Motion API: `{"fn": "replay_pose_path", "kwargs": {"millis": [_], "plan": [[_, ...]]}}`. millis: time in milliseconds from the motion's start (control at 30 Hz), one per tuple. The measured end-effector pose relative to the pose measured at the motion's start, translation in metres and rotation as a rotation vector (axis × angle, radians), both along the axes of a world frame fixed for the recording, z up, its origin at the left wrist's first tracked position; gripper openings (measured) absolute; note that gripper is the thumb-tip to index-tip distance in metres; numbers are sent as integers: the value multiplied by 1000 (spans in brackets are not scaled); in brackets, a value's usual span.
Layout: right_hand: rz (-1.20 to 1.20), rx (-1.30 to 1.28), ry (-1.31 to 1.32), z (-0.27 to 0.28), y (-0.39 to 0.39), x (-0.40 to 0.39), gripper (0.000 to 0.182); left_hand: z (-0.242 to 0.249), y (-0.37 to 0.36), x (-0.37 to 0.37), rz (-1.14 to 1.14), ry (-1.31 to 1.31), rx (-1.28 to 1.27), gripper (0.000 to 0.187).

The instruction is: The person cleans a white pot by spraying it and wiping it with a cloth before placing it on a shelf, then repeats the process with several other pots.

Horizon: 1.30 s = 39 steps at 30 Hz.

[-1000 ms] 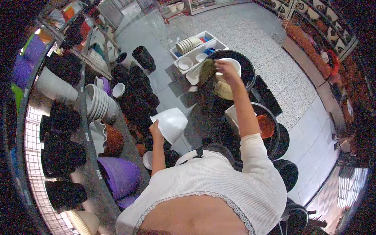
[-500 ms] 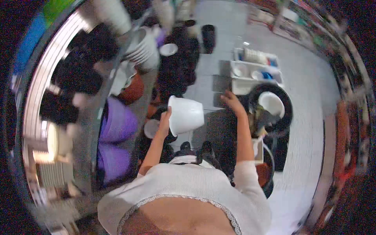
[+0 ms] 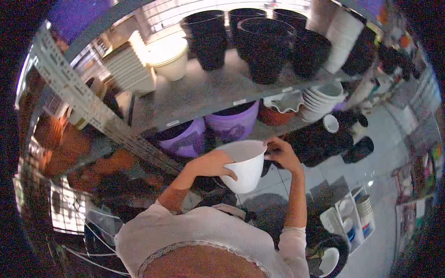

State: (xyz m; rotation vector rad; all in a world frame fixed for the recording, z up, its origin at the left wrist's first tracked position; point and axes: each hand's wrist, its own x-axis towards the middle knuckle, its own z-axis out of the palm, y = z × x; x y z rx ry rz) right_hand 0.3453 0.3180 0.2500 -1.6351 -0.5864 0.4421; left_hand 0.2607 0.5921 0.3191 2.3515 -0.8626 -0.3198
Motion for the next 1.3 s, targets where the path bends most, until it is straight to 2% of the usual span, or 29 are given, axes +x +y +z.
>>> {"fn": "replay_pose_path", "kwargs": {"millis": [33,100,133,233,267,300,333,433,533,633,733,800,900,933,1067,1300], "plan": [[12,0,-173,18,18,10,41,12,16,-2,32,-6,49,38],[32,16,-520,64,52,21,34,21,46,-3,151,-182,66,33],[31,-55,-677,89,65,22,33,31,58,-5,202,-264,62,30],[25,102,-587,130,112,40,30,71,97,0,335,-554,117,21],[-30,67,-752,146,126,43,30,84,105,1,451,-653,179,20],[-89,33,-917,164,139,46,31,93,118,7,515,-754,226,23],[-153,-1,-1082,176,153,50,31,102,128,12,655,-783,202,35],[-312,92,-1235,193,200,74,31,130,134,20,1083,-1145,111,51],[-405,202,-1293,207,246,91,30,117,154,35,1150,-1195,-168,54],[-491,252,-1327,216,291,122,27,86,164,48,1148,-1141,-224,42],[-514,279,-1344,215,332,153,24,61,155,54,1152,-912,-361,35],[-543,349,-1322,212,361,166,21,41,152,60,1104,-848,-387,31],[-500,317,-1317,211,385,176,19,18,151,69,1066,-784,-417,26],[-484,230,-1280,205,391,183,19,13,149,70,1059,-764,-424,25],[-511,-65,-1120,185,395,180,21,7,144,69,1060,-625,-430,22],[-413,149,-1169,152,352,157,24,-8,136,76,1035,-519,-445,20]]}}
